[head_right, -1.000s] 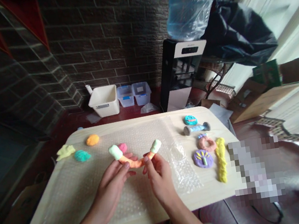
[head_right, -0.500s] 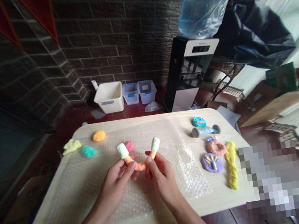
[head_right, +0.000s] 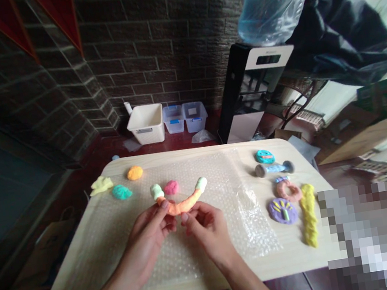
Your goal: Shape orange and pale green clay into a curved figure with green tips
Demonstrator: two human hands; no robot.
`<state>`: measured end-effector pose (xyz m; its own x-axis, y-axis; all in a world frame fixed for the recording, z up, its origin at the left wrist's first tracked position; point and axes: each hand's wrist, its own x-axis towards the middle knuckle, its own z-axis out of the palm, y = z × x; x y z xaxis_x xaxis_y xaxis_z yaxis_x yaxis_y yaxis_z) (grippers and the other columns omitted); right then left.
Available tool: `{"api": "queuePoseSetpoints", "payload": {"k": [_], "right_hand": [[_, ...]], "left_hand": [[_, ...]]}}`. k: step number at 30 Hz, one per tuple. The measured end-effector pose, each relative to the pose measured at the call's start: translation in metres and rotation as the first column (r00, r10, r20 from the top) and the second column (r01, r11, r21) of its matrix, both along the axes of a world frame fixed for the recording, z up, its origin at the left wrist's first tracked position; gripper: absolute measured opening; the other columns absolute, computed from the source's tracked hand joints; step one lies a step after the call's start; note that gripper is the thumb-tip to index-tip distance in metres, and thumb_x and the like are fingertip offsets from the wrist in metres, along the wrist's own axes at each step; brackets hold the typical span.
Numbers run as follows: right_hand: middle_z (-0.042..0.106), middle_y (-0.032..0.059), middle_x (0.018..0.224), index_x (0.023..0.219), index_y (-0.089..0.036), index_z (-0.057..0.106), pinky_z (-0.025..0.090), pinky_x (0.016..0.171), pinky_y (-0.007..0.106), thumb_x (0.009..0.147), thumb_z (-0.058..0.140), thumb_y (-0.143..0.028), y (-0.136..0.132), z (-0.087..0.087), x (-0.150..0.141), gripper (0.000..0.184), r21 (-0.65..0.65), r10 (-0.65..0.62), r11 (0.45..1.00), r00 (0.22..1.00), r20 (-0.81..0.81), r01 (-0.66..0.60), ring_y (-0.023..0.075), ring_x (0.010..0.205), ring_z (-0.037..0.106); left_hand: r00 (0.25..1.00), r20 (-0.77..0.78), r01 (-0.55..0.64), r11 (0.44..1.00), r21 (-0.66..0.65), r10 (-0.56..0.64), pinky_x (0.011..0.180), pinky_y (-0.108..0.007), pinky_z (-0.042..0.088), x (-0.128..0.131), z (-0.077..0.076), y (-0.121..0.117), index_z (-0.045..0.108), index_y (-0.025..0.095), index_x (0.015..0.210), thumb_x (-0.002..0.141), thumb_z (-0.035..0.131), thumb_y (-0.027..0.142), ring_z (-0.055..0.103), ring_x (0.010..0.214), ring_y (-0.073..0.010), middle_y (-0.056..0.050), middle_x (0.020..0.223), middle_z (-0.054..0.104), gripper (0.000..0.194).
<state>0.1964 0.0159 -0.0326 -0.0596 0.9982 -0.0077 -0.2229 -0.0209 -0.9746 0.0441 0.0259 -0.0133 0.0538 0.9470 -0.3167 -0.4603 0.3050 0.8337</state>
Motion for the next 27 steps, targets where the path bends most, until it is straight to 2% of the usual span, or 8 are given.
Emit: {"api": "queuePoseSetpoints", "payload": {"k": [8, 12, 15, 18, 20, 22, 24, 27], "right_hand": [[0.062, -0.0013, 0.060, 0.081, -0.017, 0.074, 0.041, 0.055, 0.025, 0.083, 0.086, -0.045, -0.014, 0.006, -0.005, 0.031, 0.025, -0.036, 0.999, 0.999, -0.033, 0.037, 0.0108, 0.053, 0.051], [0.066, 0.0012, 0.058, 0.080, -0.015, 0.075, 0.041, 0.050, 0.023, 0.084, 0.084, -0.049, -0.023, 0.007, -0.001, 0.035, 0.011, -0.100, 0.995, 0.995, 0.001, 0.100, 0.0101, 0.048, 0.053], [0.071, 0.0048, 0.060, 0.080, -0.015, 0.076, 0.041, 0.047, 0.023, 0.082, 0.085, -0.053, -0.026, 0.008, 0.006, 0.039, -0.011, -0.124, 0.992, 0.992, 0.040, 0.124, 0.0099, 0.044, 0.054], [0.072, 0.0054, 0.059, 0.082, -0.015, 0.078, 0.043, 0.046, 0.022, 0.081, 0.085, -0.055, -0.028, 0.011, 0.012, 0.041, -0.017, -0.087, 0.996, 0.995, 0.056, 0.089, 0.0102, 0.043, 0.055], [0.072, 0.0053, 0.060, 0.081, -0.015, 0.078, 0.045, 0.047, 0.023, 0.080, 0.085, -0.055, -0.029, 0.013, 0.014, 0.041, -0.015, -0.023, 1.000, 0.998, 0.052, 0.024, 0.0105, 0.045, 0.056], [0.072, 0.0054, 0.062, 0.078, -0.015, 0.077, 0.046, 0.049, 0.023, 0.081, 0.086, -0.053, -0.030, 0.015, 0.015, 0.039, -0.009, 0.039, 0.999, 0.998, 0.041, -0.039, 0.0111, 0.048, 0.058], [0.072, 0.0052, 0.065, 0.077, -0.015, 0.076, 0.046, 0.052, 0.023, 0.084, 0.084, -0.051, -0.031, 0.018, 0.016, 0.038, 0.007, 0.074, 0.997, 0.997, 0.026, -0.074, 0.0115, 0.052, 0.060], [0.071, 0.0039, 0.068, 0.079, -0.016, 0.075, 0.046, 0.056, 0.023, 0.090, 0.079, -0.049, -0.032, 0.018, 0.018, 0.035, 0.048, 0.092, 0.994, 0.996, 0.016, -0.093, 0.0114, 0.057, 0.061]], "left_hand": [[0.993, -0.085, 0.080, 0.997, 0.018, -0.078, 0.069, -0.026, 0.049, -0.001, -0.003, -0.015, 0.074, 0.016, 0.089, 0.084, 0.082, 0.053, 0.064, 0.075, -0.0158, -0.006, 0.085, 0.073, 0.038], [0.922, -0.350, 0.201, 0.977, 0.066, -0.166, 0.056, -0.026, 0.044, -0.007, 0.005, -0.027, 0.074, 0.015, 0.078, 0.091, 0.066, 0.067, 0.062, 0.061, -0.0173, -0.007, 0.069, 0.070, 0.054], [0.734, -0.678, 0.185, 0.953, 0.238, 0.026, 0.052, -0.027, 0.038, -0.019, 0.016, -0.034, 0.066, 0.018, 0.063, 0.096, 0.060, 0.061, 0.053, 0.050, -0.0150, -0.002, 0.053, 0.057, 0.054], [0.546, -0.765, 0.212, 0.828, 0.520, 0.341, 0.067, -0.028, 0.047, -0.027, 0.026, -0.035, 0.071, 0.019, 0.077, 0.096, 0.067, 0.042, 0.063, 0.068, -0.0177, -0.002, 0.070, 0.068, 0.030], [0.544, -0.744, 0.308, 0.732, 0.607, 0.388, 0.083, -0.031, 0.052, -0.027, 0.029, -0.032, 0.076, 0.019, 0.100, 0.094, 0.072, 0.034, 0.070, 0.091, -0.0217, -0.006, 0.096, 0.076, 0.016], [0.579, -0.752, 0.416, 0.679, 0.605, 0.315, 0.089, -0.031, 0.053, -0.024, 0.028, -0.030, 0.077, 0.021, 0.112, 0.094, 0.074, 0.032, 0.071, 0.101, -0.0225, -0.008, 0.108, 0.078, 0.022], [0.597, -0.770, 0.474, 0.676, 0.565, 0.224, 0.087, -0.030, 0.054, -0.019, 0.026, -0.030, 0.079, 0.023, 0.111, 0.095, 0.074, 0.032, 0.073, 0.098, -0.0211, -0.006, 0.106, 0.080, 0.019], [0.625, -0.768, 0.464, 0.724, 0.510, 0.140, 0.087, -0.030, 0.054, -0.014, 0.025, -0.031, 0.080, 0.023, 0.108, 0.096, 0.073, 0.032, 0.074, 0.095, -0.0207, -0.005, 0.103, 0.081, 0.017]]}}
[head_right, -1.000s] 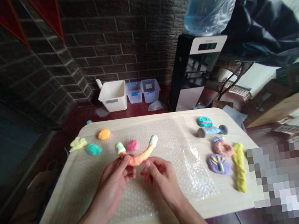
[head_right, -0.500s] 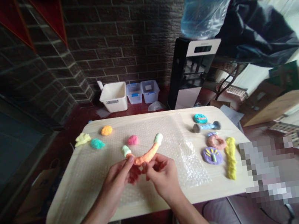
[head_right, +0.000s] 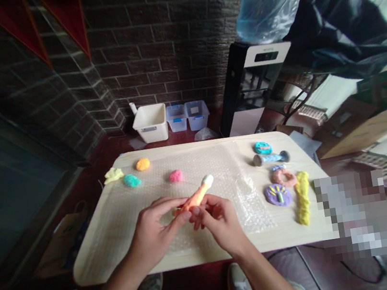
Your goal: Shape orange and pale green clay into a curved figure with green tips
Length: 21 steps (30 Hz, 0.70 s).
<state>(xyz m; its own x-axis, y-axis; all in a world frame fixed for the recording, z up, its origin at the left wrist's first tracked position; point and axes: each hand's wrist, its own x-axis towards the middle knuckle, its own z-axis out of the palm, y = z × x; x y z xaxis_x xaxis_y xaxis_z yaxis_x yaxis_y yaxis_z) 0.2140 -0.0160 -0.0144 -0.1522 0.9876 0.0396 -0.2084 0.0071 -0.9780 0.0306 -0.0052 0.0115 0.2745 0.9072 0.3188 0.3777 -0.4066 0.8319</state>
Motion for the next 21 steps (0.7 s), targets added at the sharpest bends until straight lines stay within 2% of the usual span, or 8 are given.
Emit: {"api": "queuePoseSetpoints", "payload": {"k": [5, 8, 13, 17, 21], "right_hand": [[0.071, 0.0049, 0.071, 0.079, -0.016, 0.071, 0.047, 0.055, 0.023, 0.091, 0.079, -0.049, -0.0025, -0.0069, 0.0022, 0.037, 0.015, -0.038, 0.999, 0.997, 0.068, 0.037, 0.0122, 0.058, 0.061], [0.070, 0.0037, 0.069, 0.079, -0.016, 0.069, 0.047, 0.055, 0.023, 0.092, 0.079, -0.049, -0.0018, -0.0080, 0.0007, 0.036, 0.021, -0.039, 0.999, 0.998, 0.044, 0.039, 0.0121, 0.058, 0.061], [0.067, 0.0007, 0.064, 0.079, -0.018, 0.065, 0.043, 0.053, 0.023, 0.092, 0.079, -0.047, 0.0015, -0.0040, -0.0011, 0.035, -0.008, 0.003, 1.000, 0.994, -0.106, -0.004, 0.0110, 0.054, 0.057], [0.067, 0.0005, 0.065, 0.085, -0.018, 0.066, 0.039, 0.052, 0.024, 0.094, 0.076, -0.050, 0.0018, -0.0048, -0.0005, 0.035, -0.016, 0.062, 0.998, 0.987, -0.148, -0.065, 0.0106, 0.052, 0.052], [0.062, -0.0013, 0.067, 0.091, -0.018, 0.073, 0.034, 0.051, 0.024, 0.092, 0.078, -0.049, 0.0040, -0.0076, -0.0003, 0.032, -0.041, -0.010, 0.999, 0.992, -0.129, 0.004, 0.0098, 0.054, 0.046]], "left_hand": [[0.998, 0.068, 0.014, 0.987, -0.163, -0.003, 0.085, -0.028, 0.055, 0.0039, -0.0011, -0.0036, 0.081, 0.020, 0.102, 0.097, 0.070, 0.033, 0.075, 0.091, -0.0208, -0.005, 0.098, 0.081, 0.017], [0.991, 0.135, 0.043, 0.969, -0.243, -0.011, 0.084, -0.028, 0.055, 0.0056, -0.0024, -0.0043, 0.082, 0.020, 0.103, 0.098, 0.069, 0.036, 0.076, 0.090, -0.0207, -0.005, 0.098, 0.082, 0.021], [0.983, 0.179, 0.094, 0.958, -0.272, -0.045, 0.086, -0.028, 0.056, 0.0092, -0.0023, -0.0067, 0.079, 0.021, 0.118, 0.098, 0.070, 0.038, 0.075, 0.093, -0.0215, -0.006, 0.101, 0.081, 0.028], [0.966, 0.252, 0.135, 0.935, -0.327, -0.052, 0.085, -0.030, 0.057, 0.0092, -0.0035, -0.0070, 0.079, 0.019, 0.120, 0.097, 0.072, 0.038, 0.075, 0.094, -0.0236, -0.008, 0.104, 0.082, 0.030], [0.959, 0.278, 0.160, 0.917, -0.364, -0.057, 0.086, -0.031, 0.057, 0.0070, -0.0060, -0.0044, 0.080, 0.019, 0.116, 0.098, 0.070, 0.039, 0.075, 0.097, -0.0253, -0.009, 0.105, 0.081, 0.029]]}}
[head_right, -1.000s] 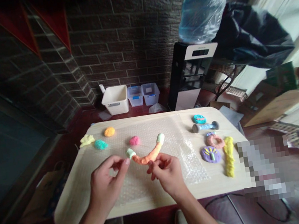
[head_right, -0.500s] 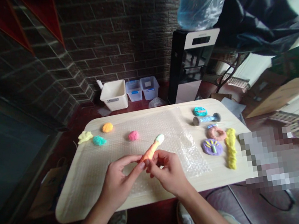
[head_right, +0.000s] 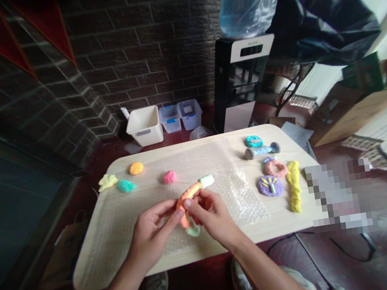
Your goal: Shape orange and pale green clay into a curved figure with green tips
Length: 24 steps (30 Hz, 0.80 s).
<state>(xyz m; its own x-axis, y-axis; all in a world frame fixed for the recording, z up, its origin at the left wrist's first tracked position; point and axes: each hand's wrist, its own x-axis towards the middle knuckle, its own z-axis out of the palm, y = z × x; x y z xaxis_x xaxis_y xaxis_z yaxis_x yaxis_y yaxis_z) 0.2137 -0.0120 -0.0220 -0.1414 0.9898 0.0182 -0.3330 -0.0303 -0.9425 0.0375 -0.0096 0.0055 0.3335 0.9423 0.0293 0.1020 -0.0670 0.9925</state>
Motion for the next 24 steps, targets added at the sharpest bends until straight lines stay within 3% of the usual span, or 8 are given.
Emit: {"api": "queuePoseSetpoints", "payload": {"k": [3, 8, 12, 14, 17, 19, 22, 24], "right_hand": [[0.063, 0.0002, 0.069, 0.085, -0.017, 0.079, 0.032, 0.054, 0.026, 0.088, 0.082, -0.045, 0.003, 0.001, 0.001, 0.028, -0.004, -0.037, 0.999, 0.999, 0.030, 0.037, 0.0102, 0.057, 0.044], [0.069, 0.0029, 0.075, 0.075, -0.020, 0.080, 0.045, 0.069, 0.031, 0.081, 0.089, -0.044, 0.004, 0.003, 0.001, 0.027, -0.039, -0.015, 0.999, 0.999, -0.033, 0.013, 0.0164, 0.070, 0.057], [0.067, 0.0021, 0.073, 0.075, -0.020, 0.079, 0.044, 0.072, 0.031, 0.085, 0.085, -0.047, 0.003, -0.001, 0.002, 0.029, -0.009, 0.019, 1.000, 0.999, -0.050, -0.019, 0.0164, 0.071, 0.056], [0.065, 0.0016, 0.074, 0.084, -0.020, 0.081, 0.042, 0.068, 0.030, 0.089, 0.080, -0.048, 0.004, -0.004, 0.003, 0.029, -0.012, -0.005, 1.000, 0.999, -0.052, 0.005, 0.0151, 0.068, 0.051], [0.061, 0.0013, 0.074, 0.101, -0.017, 0.082, 0.038, 0.063, 0.029, 0.091, 0.073, -0.047, 0.008, -0.007, 0.006, 0.033, -0.097, -0.133, 0.988, 0.987, -0.093, 0.124, 0.0149, 0.065, 0.048], [0.060, 0.0016, 0.071, 0.098, -0.015, 0.082, 0.038, 0.061, 0.029, 0.089, 0.070, -0.043, 0.013, -0.008, 0.010, 0.031, -0.147, -0.290, 0.951, 0.950, -0.114, 0.272, 0.0153, 0.065, 0.048], [0.061, 0.0021, 0.071, 0.088, -0.016, 0.079, 0.038, 0.060, 0.029, 0.086, 0.067, -0.036, 0.019, -0.006, 0.017, 0.024, -0.175, -0.505, 0.858, 0.855, -0.117, 0.483, 0.0153, 0.064, 0.048], [0.060, 0.0012, 0.069, 0.087, -0.016, 0.078, 0.037, 0.058, 0.028, 0.085, 0.066, -0.036, 0.020, -0.004, 0.020, 0.023, -0.170, -0.534, 0.842, 0.836, -0.129, 0.511, 0.0146, 0.062, 0.048]], "left_hand": [[1.000, 0.003, 0.017, 0.999, -0.031, -0.017, 0.087, -0.031, 0.056, 0.001, -0.002, 0.001, 0.080, 0.019, 0.114, 0.098, 0.070, 0.041, 0.074, 0.100, -0.0259, -0.009, 0.105, 0.081, 0.030], [0.992, 0.124, 0.052, 0.989, -0.138, -0.035, 0.086, -0.031, 0.055, 0.004, -0.004, 0.001, 0.078, 0.019, 0.119, 0.096, 0.072, 0.042, 0.073, 0.098, -0.0241, -0.009, 0.110, 0.079, 0.033], [0.985, 0.172, 0.060, 0.981, -0.182, -0.028, 0.085, -0.029, 0.053, 0.004, -0.007, 0.002, 0.079, 0.016, 0.114, 0.095, 0.074, 0.041, 0.072, 0.096, -0.0229, -0.009, 0.106, 0.079, 0.032], [0.968, 0.250, 0.030, 0.973, -0.227, 0.029, 0.089, -0.031, 0.054, 0.003, -0.010, 0.005, 0.079, 0.014, 0.111, 0.096, 0.073, 0.041, 0.072, 0.098, -0.0237, -0.011, 0.106, 0.079, 0.031], [0.850, 0.474, -0.039, 0.924, -0.380, 0.231, 0.097, -0.038, 0.055, 0.001, -0.015, 0.015, 0.077, 0.014, 0.110, 0.094, 0.075, 0.036, 0.073, 0.101, -0.0255, -0.013, 0.112, 0.078, 0.028], [0.736, 0.580, -0.064, 0.888, -0.455, 0.350, 0.100, -0.040, 0.056, -0.002, -0.016, 0.026, 0.077, 0.013, 0.111, 0.093, 0.075, 0.029, 0.074, 0.101, -0.0244, -0.014, 0.121, 0.076, 0.024], [0.642, 0.646, -0.083, 0.875, -0.477, 0.413, 0.098, -0.037, 0.058, -0.008, -0.016, 0.040, 0.077, 0.011, 0.107, 0.097, 0.067, 0.020, 0.074, 0.098, -0.0215, -0.016, 0.125, 0.075, 0.017], [0.602, 0.668, -0.099, 0.871, -0.481, 0.437, 0.099, -0.037, 0.058, -0.012, -0.016, 0.045, 0.077, 0.009, 0.101, 0.099, 0.062, 0.016, 0.075, 0.096, -0.0211, -0.017, 0.115, 0.078, 0.017]]}}
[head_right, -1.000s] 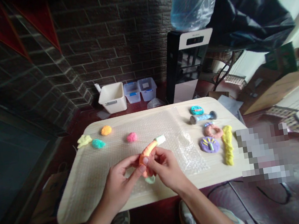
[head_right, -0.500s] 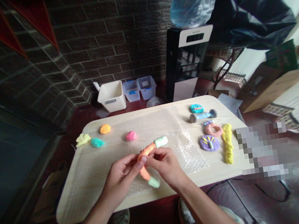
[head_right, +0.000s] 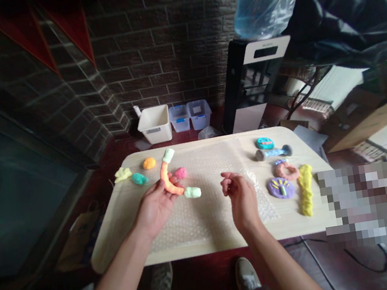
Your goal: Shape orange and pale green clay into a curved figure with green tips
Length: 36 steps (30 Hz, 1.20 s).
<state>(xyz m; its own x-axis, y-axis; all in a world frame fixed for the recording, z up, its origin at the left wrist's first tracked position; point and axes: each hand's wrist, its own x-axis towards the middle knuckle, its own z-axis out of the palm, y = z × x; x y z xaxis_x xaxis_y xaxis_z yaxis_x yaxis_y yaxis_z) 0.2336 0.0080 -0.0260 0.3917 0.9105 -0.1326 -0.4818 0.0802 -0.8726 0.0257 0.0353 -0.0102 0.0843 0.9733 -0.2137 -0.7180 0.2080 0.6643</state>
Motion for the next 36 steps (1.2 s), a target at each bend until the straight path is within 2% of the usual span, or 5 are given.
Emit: {"api": "queuePoseSetpoints", "payload": {"k": [7, 16, 21, 27, 36], "right_hand": [[0.067, 0.0028, 0.073, 0.090, -0.015, 0.078, 0.036, 0.056, 0.029, 0.088, 0.069, -0.039, -0.025, -0.002, -0.003, 0.026, 0.011, 0.181, 0.982, 0.965, 0.191, -0.186, 0.0137, 0.059, 0.052], [0.067, 0.0027, 0.073, 0.092, -0.016, 0.077, 0.038, 0.054, 0.030, 0.087, 0.073, -0.048, -0.073, 0.003, 0.003, 0.033, 0.050, 0.173, 0.978, 0.925, 0.338, -0.202, 0.0146, 0.057, 0.051], [0.068, 0.0037, 0.072, 0.090, -0.015, 0.077, 0.039, 0.052, 0.029, 0.084, 0.076, -0.053, -0.094, 0.006, -0.022, 0.039, 0.041, 0.228, 0.964, 0.894, 0.385, -0.263, 0.0149, 0.055, 0.053], [0.070, 0.0038, 0.078, 0.097, -0.016, 0.077, 0.043, 0.051, 0.027, 0.086, 0.077, -0.058, -0.120, 0.007, -0.065, 0.044, -0.014, 0.380, 0.907, 0.805, 0.456, -0.421, 0.0144, 0.056, 0.057], [0.070, 0.0030, 0.080, 0.115, -0.017, 0.072, 0.045, 0.049, 0.025, 0.086, 0.078, -0.061, -0.119, 0.017, -0.097, 0.054, 0.008, 0.409, 0.887, 0.794, 0.449, -0.462, 0.0149, 0.057, 0.061]], "left_hand": [[0.989, 0.016, -0.145, 0.986, -0.078, 0.146, 0.104, -0.039, 0.056, -0.023, -0.008, -0.016, 0.074, 0.012, 0.102, 0.101, 0.062, 0.016, 0.076, 0.107, -0.0229, -0.015, 0.112, 0.079, 0.012], [0.974, 0.064, -0.219, 0.976, -0.003, 0.219, 0.095, -0.029, 0.056, -0.060, 0.006, -0.073, 0.073, 0.014, 0.094, 0.093, 0.075, 0.016, 0.074, 0.110, -0.0200, -0.014, 0.113, 0.080, 0.003], [0.970, 0.137, -0.209, 0.977, 0.032, 0.203, 0.103, -0.033, 0.056, -0.055, 0.015, -0.103, 0.074, 0.016, 0.098, 0.088, 0.080, 0.016, 0.074, 0.112, -0.0195, -0.011, 0.113, 0.079, 0.011], [0.966, 0.205, -0.171, 0.984, 0.046, 0.158, 0.104, -0.035, 0.057, -0.041, 0.002, -0.123, 0.073, 0.019, 0.096, 0.081, 0.085, 0.013, 0.074, 0.103, -0.0170, -0.003, 0.100, 0.078, 0.020], [0.989, 0.130, -0.086, 0.989, 0.119, 0.070, 0.081, -0.028, 0.057, -0.024, -0.009, -0.135, 0.072, 0.018, 0.099, 0.066, 0.097, 0.024, 0.073, 0.088, -0.0174, -0.005, 0.100, 0.078, 0.042]]}}
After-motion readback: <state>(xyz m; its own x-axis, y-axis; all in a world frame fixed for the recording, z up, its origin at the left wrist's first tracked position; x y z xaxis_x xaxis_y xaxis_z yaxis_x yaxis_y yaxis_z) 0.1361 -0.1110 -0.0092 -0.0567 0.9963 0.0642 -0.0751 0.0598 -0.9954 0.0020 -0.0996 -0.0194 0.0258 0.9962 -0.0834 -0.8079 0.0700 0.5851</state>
